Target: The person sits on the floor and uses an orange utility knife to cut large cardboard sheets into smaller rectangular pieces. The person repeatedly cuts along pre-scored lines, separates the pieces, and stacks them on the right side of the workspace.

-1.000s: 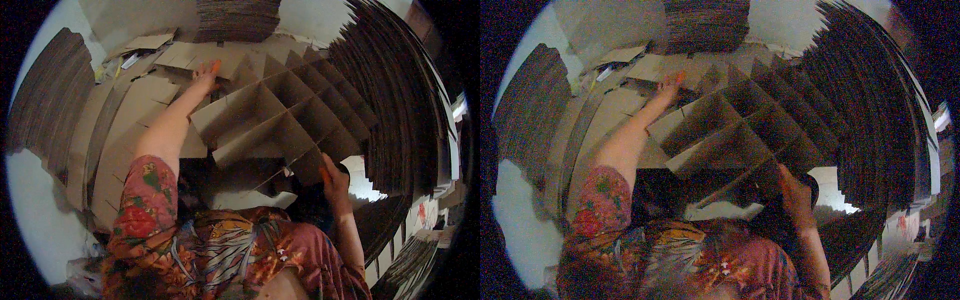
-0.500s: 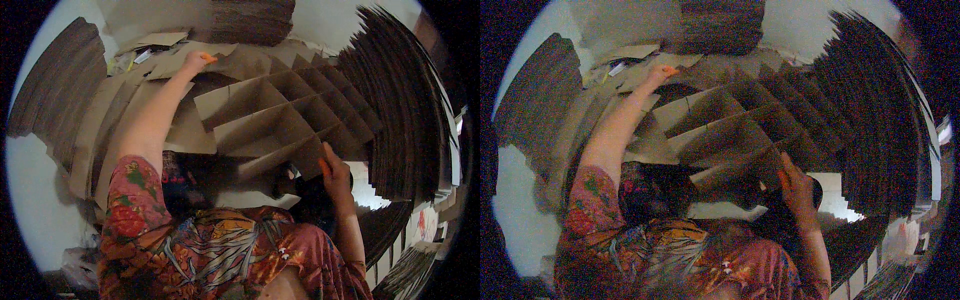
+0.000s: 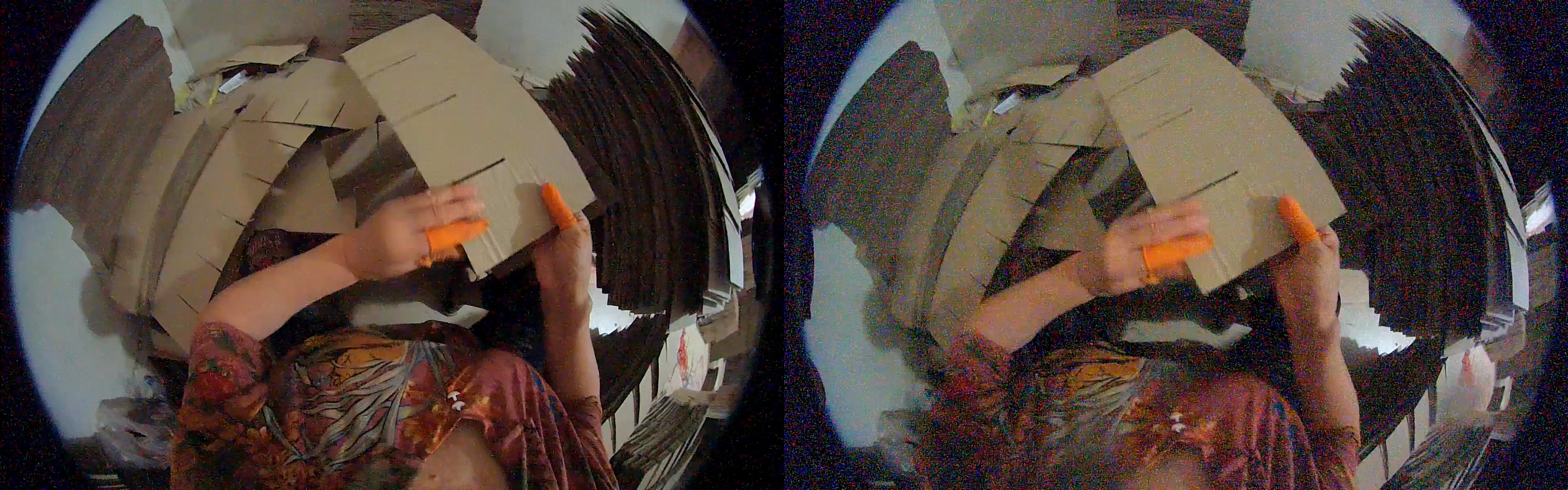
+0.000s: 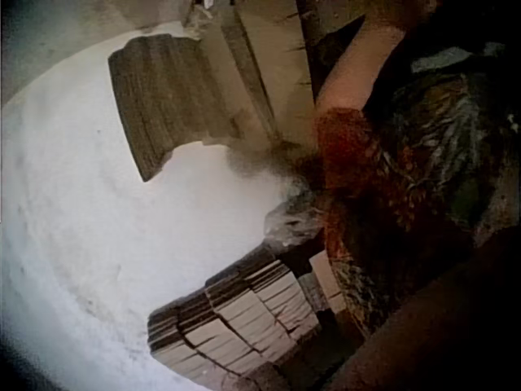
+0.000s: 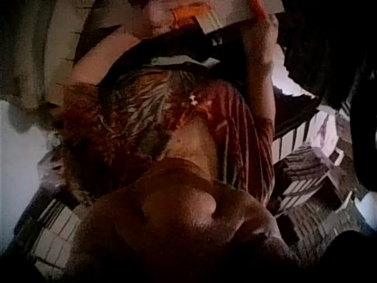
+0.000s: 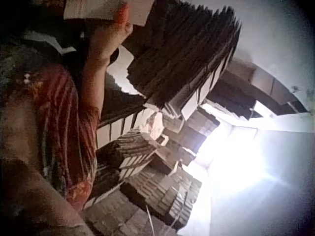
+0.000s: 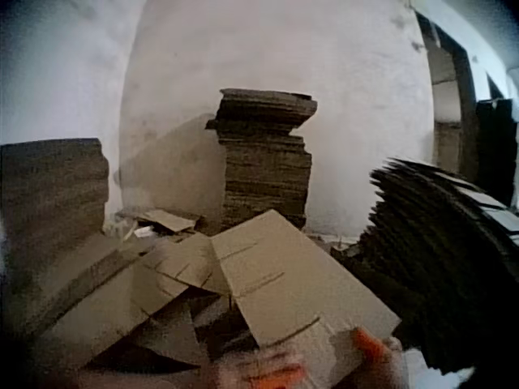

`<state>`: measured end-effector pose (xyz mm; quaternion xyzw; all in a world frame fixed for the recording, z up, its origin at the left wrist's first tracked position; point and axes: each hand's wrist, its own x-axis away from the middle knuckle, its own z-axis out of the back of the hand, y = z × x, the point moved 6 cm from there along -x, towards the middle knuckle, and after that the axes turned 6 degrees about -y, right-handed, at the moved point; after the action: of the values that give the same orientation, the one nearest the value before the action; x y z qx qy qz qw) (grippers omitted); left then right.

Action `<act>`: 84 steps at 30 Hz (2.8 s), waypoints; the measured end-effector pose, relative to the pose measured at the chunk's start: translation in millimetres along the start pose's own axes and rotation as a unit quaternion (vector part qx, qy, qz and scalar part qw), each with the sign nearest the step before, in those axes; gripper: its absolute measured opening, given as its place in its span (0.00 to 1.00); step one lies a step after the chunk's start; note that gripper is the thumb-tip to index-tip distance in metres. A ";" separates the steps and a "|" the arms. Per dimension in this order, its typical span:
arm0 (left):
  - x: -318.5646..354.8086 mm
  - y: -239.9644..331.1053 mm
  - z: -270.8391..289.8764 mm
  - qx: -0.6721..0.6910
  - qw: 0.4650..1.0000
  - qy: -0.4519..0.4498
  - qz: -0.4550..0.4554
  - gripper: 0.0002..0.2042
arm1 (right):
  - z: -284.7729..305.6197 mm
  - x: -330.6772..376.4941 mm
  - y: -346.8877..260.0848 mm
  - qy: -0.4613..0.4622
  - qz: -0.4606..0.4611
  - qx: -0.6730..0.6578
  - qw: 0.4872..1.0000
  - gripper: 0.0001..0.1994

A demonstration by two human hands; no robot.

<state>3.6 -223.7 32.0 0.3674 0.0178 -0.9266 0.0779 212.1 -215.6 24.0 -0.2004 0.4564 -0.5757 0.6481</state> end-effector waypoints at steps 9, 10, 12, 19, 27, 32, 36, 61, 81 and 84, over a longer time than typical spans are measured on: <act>211.2 -76.7 -5.7 0.025 0.833 0.289 0.471 0.16 | 11.7 47.6 -11.7 0.101 0.059 -0.166 0.979 0.12; 233.3 -85.4 -16.6 0.095 0.782 0.306 0.534 0.15 | 7.3 49.5 -18.3 0.095 0.076 -0.138 0.983 0.12; 239.2 -89.5 -22.6 0.164 0.724 0.313 0.592 0.14 | -1.7 47.6 -31.8 0.041 0.091 -0.024 0.995 0.11; 222.9 -96.8 -38.6 0.154 0.736 0.268 0.602 0.12 | -14.6 53.0 -3.2 0.041 0.087 0.049 0.994 0.07; 227.2 -91.4 -40.0 0.164 0.747 0.265 0.588 0.13 | -22.8 59.2 -11.5 0.020 0.097 0.041 0.994 0.07; 221.9 -92.2 -38.7 0.164 0.736 0.236 0.612 0.12 | -26.1 62.3 -5.3 0.049 0.132 0.024 0.990 0.07; 225.0 -90.0 -40.4 0.197 0.720 0.282 0.602 0.12 | -27.7 60.5 -7.1 -0.006 0.055 0.087 0.995 0.07; 250.7 -115.4 -58.8 0.168 0.737 0.277 0.593 0.13 | -53.2 64.8 -2.8 -0.083 0.177 0.160 0.968 0.22; 203.8 -74.8 -38.0 0.174 0.783 0.300 0.516 0.16 | 13.3 43.7 3.1 0.148 0.169 0.235 0.946 0.27; 174.6 -56.8 -48.2 0.165 0.819 0.286 0.469 0.19 | 55.5 21.5 64.9 0.226 0.032 0.186 0.956 0.22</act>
<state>-98.0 -186.2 -123.9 0.5869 -0.2889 -0.6204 0.4326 292.7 -233.6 -6.8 0.0742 0.4817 -0.6596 0.5722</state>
